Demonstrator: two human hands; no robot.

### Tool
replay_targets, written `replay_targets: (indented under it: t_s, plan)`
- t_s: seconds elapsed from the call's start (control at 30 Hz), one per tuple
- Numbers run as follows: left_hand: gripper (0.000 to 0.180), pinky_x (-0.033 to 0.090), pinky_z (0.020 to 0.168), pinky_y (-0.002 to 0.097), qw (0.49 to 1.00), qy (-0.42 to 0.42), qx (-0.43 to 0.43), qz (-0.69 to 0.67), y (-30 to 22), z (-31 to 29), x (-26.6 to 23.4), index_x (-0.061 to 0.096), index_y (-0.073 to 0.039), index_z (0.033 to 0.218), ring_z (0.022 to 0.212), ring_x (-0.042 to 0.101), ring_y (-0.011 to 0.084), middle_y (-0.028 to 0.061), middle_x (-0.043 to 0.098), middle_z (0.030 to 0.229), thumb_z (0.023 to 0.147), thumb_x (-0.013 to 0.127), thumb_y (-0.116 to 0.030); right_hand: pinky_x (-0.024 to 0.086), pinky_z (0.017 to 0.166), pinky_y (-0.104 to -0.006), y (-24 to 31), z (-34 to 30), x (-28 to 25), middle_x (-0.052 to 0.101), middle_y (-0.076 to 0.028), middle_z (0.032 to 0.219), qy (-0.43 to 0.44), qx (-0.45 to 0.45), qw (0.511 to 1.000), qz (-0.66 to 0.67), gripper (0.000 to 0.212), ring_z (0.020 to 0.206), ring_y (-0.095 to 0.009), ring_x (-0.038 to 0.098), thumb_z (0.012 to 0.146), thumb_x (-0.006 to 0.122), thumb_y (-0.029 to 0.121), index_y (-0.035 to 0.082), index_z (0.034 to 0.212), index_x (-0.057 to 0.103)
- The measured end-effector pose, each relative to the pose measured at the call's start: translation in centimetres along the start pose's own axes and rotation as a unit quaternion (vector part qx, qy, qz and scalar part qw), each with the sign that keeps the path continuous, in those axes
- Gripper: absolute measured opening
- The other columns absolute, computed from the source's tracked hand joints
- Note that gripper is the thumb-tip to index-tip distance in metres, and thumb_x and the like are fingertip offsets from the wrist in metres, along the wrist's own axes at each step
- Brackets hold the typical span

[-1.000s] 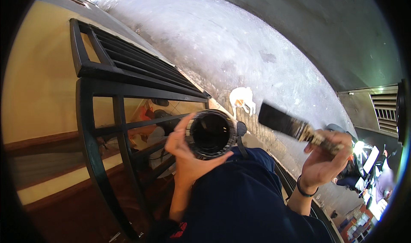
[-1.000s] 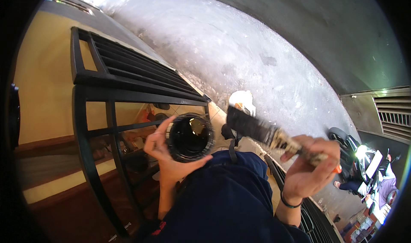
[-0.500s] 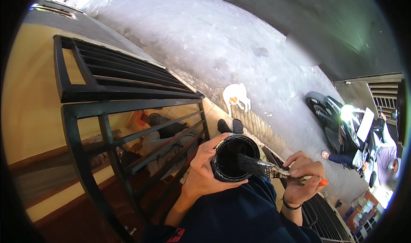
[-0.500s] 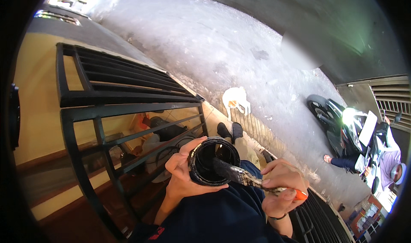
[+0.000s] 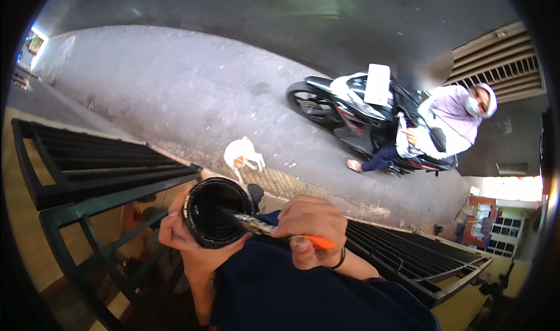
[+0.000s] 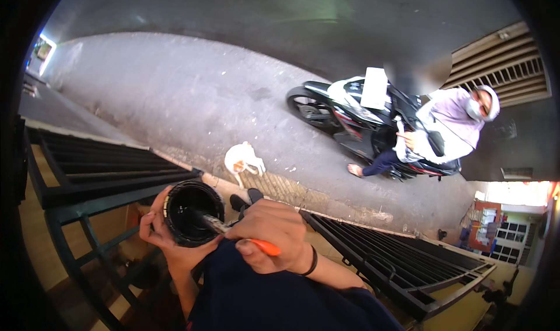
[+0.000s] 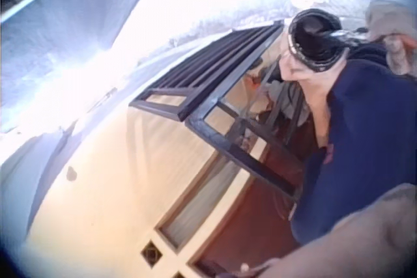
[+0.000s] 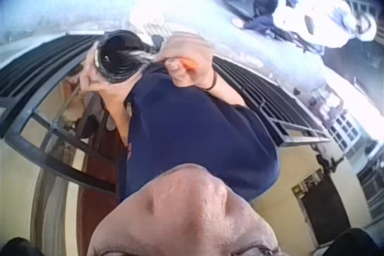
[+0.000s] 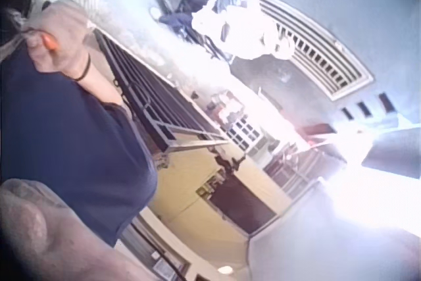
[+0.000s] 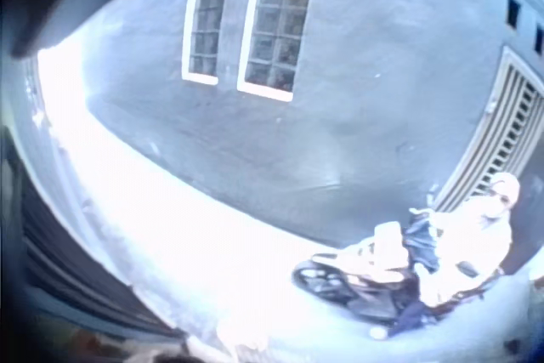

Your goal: The person paints the metal bars of a fence using a brush and a bucket of black paint, dipping the brush into the bucket and applying the paint to different sections of the fence.

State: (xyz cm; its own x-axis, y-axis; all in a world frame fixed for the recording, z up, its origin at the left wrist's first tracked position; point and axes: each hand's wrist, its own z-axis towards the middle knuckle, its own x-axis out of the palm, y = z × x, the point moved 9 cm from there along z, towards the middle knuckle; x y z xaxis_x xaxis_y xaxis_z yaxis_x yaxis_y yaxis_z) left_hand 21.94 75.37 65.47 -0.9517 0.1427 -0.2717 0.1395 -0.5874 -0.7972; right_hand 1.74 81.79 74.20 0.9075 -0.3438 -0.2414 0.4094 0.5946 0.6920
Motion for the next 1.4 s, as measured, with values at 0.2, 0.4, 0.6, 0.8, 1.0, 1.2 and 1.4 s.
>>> replay_targets:
  t_s: [0.2, 0.4, 0.6, 0.8, 1.0, 1.2, 1.4]
  plan:
    - [0.126, 0.06, 0.11, 0.0494, 0.998, -0.026, 0.051, 0.015, -8.4, -0.9, 2.8, 0.015, -0.02, 0.149, 0.133, 0.061, 0.0419, 0.0333, 0.034, 0.158, 0.063, 0.107, -0.02, 0.057, 0.062, -0.0369, 5.4, -2.4, -5.4, 0.073, -0.008, 0.078, 0.013, -0.037, 0.999, -0.009, 0.026, 0.062, -0.026, 0.068, 0.106, 0.067, 0.021, 0.0, 0.095, 0.078]
    - [0.128, 0.059, 0.111, 0.0483, 0.996, -0.008, 0.092, 0.018, -15.2, -0.5, 5.8, 0.013, -0.019, 0.15, 0.134, 0.059, 0.0415, 0.033, 0.035, 0.159, 0.063, 0.107, -0.016, 0.058, 0.063, -0.037, 9.9, -3.4, -11.4, 0.073, -0.007, 0.078, -0.007, -0.045, 0.999, -0.008, 0.027, 0.063, -0.027, 0.069, 0.106, 0.066, 0.022, 0.0, 0.095, 0.079]
    - [0.127, 0.061, 0.105, 0.0555, 0.996, -0.008, 0.083, 0.016, -30.9, -13.6, 13.3, 0.012, -0.016, 0.15, 0.127, 0.066, 0.0455, 0.0348, 0.041, 0.151, 0.065, 0.106, -0.015, 0.057, 0.06, -0.037, 20.4, -14.4, -24.6, 0.074, -0.009, 0.08, -0.032, -0.046, 0.998, 0.004, 0.028, 0.063, -0.026, 0.07, 0.107, 0.065, 0.023, 0.001, 0.095, 0.078]
    - [0.118, 0.052, 0.111, 0.0524, 0.994, -0.044, 0.094, 0.043, -44.9, -23.1, 33.9, 0.022, -0.014, 0.147, 0.13, 0.063, 0.0452, 0.0346, 0.052, 0.149, 0.065, 0.107, -0.018, 0.055, 0.058, -0.035, 23.9, -26.7, -50.3, 0.073, -0.01, 0.077, -0.137, -0.019, 0.99, 0.011, 0.037, 0.061, -0.025, 0.068, 0.111, 0.061, 0.028, -0.001, 0.092, 0.074]
    - [0.121, 0.064, 0.103, 0.0467, 0.991, -0.03, 0.111, 0.068, -57.2, -30.2, 48.8, 0.016, -0.016, 0.147, 0.127, 0.067, 0.0426, 0.039, 0.042, 0.152, 0.067, 0.107, -0.024, 0.053, 0.057, -0.0335, 27.8, -33.7, -66.1, 0.074, -0.01, 0.077, -0.071, 0.012, 0.997, -0.006, 0.033, 0.061, -0.025, 0.068, 0.108, 0.064, 0.025, -0.002, 0.091, 0.074]
    - [0.11, 0.053, 0.105, 0.0484, 0.988, -0.08, 0.12, 0.052, -56.2, -22.7, 45.3, 0.025, -0.015, 0.145, 0.127, 0.066, 0.0431, 0.0337, 0.053, 0.148, 0.069, 0.105, -0.02, 0.054, 0.061, -0.0319, 27.1, -25.4, -62.4, 0.075, -0.007, 0.081, 0.036, -0.005, 0.996, -0.082, 0.015, 0.066, -0.022, 0.07, 0.1, 0.073, 0.016, 0.002, 0.093, 0.076]
    - [0.106, 0.043, 0.109, 0.0508, 0.988, -0.078, 0.109, 0.073, -54.0, -20.5, 40.8, 0.033, -0.016, 0.147, 0.132, 0.064, 0.0447, 0.0306, 0.058, 0.149, 0.068, 0.104, -0.02, 0.053, 0.06, -0.0328, 24.9, -22.1, -54.6, 0.074, -0.007, 0.083, 0.087, -0.012, 0.992, -0.093, 0.013, 0.065, -0.023, 0.068, 0.097, 0.077, 0.016, 0.003, 0.095, 0.075]
